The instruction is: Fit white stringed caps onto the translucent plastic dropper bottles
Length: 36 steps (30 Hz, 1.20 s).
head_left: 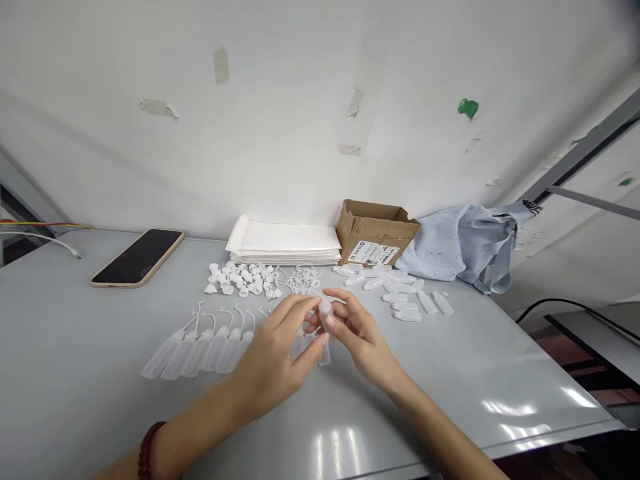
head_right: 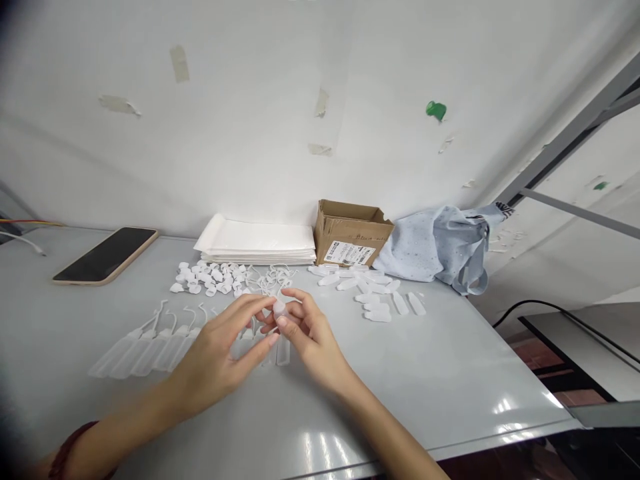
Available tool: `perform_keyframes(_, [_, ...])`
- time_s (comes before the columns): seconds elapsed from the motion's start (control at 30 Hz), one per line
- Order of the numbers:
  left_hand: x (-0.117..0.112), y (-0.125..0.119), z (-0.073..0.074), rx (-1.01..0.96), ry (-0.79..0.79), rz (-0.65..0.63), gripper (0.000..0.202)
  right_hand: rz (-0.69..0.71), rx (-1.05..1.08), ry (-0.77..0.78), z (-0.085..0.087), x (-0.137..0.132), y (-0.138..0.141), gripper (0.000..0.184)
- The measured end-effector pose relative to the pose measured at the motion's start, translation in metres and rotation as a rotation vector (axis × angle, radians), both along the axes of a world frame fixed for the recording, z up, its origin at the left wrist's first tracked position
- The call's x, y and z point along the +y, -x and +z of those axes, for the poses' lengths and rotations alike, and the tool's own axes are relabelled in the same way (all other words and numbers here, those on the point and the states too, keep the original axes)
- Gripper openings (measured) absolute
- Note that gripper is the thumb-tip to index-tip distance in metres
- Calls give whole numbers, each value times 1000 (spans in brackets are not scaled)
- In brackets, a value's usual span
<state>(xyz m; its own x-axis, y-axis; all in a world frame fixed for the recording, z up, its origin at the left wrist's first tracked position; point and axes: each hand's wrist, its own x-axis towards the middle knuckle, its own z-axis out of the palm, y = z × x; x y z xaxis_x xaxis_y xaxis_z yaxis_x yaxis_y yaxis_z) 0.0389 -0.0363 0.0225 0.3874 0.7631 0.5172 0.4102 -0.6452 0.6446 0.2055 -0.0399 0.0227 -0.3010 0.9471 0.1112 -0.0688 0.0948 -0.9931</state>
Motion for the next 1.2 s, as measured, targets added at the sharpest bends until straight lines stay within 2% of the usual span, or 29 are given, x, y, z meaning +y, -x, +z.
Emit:
perform_keyframes(0.17, [1, -1, -8, 228, -217, 32, 53, 22, 76, 57, 2, 2, 2, 32])
perform_keyframes(0.3, [3, 0, -9, 270, -363, 78, 42, 25, 71, 80, 3, 0, 4, 33])
perform_keyframes(0.47, [2, 0, -7, 312, -425, 73, 39, -102, -2, 1, 4, 0, 3, 25])
perform_keyframes(0.63, [0, -1, -10, 303, -358, 44, 42, -148, -149, 31, 7, 4, -5, 23])
perform_keyframes(0.9, [2, -18, -13, 380, -98, -58, 41, 13, -597, 31, 18, 15, -39, 20])
perform_keyframes(1.03, [5, -30, -12, 482, -33, -65, 36, 50, -744, 65, 14, 17, -47, 27])
perform_keyframes(1.2, [7, -33, -17, 579, -4, -17, 36, 44, -875, 44, 5, 15, -43, 32])
